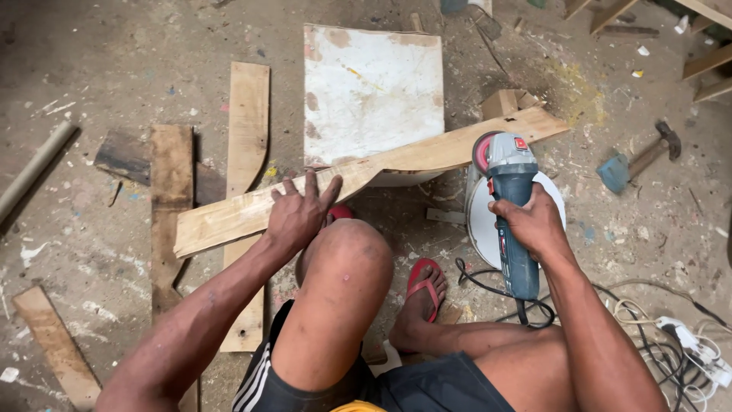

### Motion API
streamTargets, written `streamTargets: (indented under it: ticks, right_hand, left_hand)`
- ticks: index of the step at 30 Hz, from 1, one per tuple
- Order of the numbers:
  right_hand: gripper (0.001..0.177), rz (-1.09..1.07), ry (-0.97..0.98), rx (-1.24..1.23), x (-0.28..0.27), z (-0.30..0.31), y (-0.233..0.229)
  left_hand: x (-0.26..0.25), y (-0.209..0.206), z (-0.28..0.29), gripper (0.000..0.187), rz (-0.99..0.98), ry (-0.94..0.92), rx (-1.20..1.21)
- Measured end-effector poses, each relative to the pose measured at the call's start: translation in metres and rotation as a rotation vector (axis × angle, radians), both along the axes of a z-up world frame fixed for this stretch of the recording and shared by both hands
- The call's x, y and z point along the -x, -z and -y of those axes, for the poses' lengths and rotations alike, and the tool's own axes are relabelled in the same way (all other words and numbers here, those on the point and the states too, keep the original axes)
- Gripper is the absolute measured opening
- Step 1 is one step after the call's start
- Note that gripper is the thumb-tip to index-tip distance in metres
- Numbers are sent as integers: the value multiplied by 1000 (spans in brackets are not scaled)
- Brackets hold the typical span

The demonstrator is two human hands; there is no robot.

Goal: Sanding the edge of a wooden board using an angle grinder

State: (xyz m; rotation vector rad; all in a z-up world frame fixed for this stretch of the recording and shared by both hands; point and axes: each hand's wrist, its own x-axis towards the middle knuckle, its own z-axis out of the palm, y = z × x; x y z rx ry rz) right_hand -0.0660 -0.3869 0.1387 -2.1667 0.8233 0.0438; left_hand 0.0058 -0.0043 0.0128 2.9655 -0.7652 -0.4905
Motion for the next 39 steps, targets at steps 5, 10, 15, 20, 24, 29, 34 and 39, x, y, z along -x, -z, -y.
streamTargets:
  ticks: [5,10,15,20,24,29,34,39]
  right_hand:
    - [48,-169,-116,125,-4,-35,-16]
    - [56,-262,-209,192,-6,-72,-29]
    - [62,-295,-303,208,-14,-109,-43]
    - [69,-437,-403,269,-26,-122,-25]
    - [72,-450,-468,295,-33,-133,-20]
    - [76,-481,-480,338,-37,-139,-26]
    - [73,-477,-432,308,-32,-132,-30]
    - [71,-486,-364,294,-26,-115,-43]
  left_hand:
    - [-1,15,-3,61,157,6,131]
    - [-1,11,-1,59,134,2,120]
    - [-3,17,1,55,85,-9,135]
    - [-7,51,6,56,228,-2,183]
    - [-4,50,8,54,264,-22,197]
    - [-7,62,12,56,280,-24,242]
    - [0,41,8,57,257,-27,225]
    - [-2,34,7,57,221,-10,184]
